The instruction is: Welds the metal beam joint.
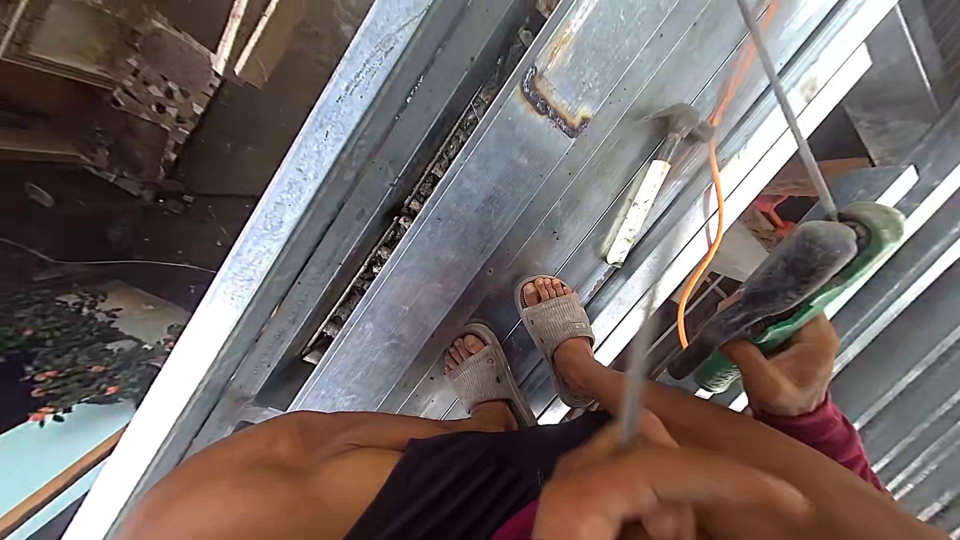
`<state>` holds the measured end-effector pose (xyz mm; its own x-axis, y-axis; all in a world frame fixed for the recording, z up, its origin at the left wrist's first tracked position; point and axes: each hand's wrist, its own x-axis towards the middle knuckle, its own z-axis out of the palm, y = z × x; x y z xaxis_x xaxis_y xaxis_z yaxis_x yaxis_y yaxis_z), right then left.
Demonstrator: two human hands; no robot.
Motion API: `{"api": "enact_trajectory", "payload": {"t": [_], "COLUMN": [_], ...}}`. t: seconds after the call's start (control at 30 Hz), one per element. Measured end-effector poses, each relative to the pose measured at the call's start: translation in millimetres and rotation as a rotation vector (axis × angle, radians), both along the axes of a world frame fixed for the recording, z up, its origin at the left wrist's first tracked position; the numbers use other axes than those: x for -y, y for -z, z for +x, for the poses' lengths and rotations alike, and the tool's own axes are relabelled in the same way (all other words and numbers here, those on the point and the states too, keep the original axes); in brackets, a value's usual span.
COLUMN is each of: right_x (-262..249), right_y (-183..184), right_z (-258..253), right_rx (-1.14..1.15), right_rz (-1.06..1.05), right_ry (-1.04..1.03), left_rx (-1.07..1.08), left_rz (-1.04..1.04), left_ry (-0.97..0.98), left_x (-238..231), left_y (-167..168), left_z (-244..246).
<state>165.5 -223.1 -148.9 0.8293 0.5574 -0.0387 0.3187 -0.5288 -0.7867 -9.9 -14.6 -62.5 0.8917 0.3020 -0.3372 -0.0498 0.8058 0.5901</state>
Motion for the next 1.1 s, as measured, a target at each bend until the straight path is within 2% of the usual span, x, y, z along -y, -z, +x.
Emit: {"api": "enact_trajectory", "payload": {"t": [0.13, 0.2, 0.27, 0.4, 0.5, 0.77, 1.1], "right_x": [4.3, 1.8, 1.4, 4.3, 13.5, 18.9, 1.9], "right_y": [-10.2, -9.5, -2.9, 5.2, 4.4, 2.7, 6.7], "right_z": [7.0, 6.4, 3.2, -9.9, -15.3, -12.2, -15.0], "right_rx": [-0.206, -0.187, -0.092, -0.018, 0.000, 0.164, 0.236], "right_rz": [0.085, 0.068, 0.020, -0.052, -0.104, -0.251, -0.315], "right_ry": [-0.168, -0.206, -0.181, -0.151, -0.183, -0.220, -0.252], "left_rx": [-0.302, -0.361, -0.321, -0.158, -0.076, -0.088, -0.131], "left_rz": [0.243, 0.382, 0.409, 0.154, 0.042, -0.008, -0.070], "left_ry": [-0.134, -0.124, -0.092, -0.032, -0.013, 0.106, -0.008], "left_x": [21.3, 32.8, 50.2, 82.8, 92.9, 98.8, 104.2], "left_y": [77.4, 103.3, 117.7, 128.0, 131.7, 132.4, 126.3], "left_z": [25.4, 33.6, 36.9, 32.5, 25.7, 20.0, 10.3]}}
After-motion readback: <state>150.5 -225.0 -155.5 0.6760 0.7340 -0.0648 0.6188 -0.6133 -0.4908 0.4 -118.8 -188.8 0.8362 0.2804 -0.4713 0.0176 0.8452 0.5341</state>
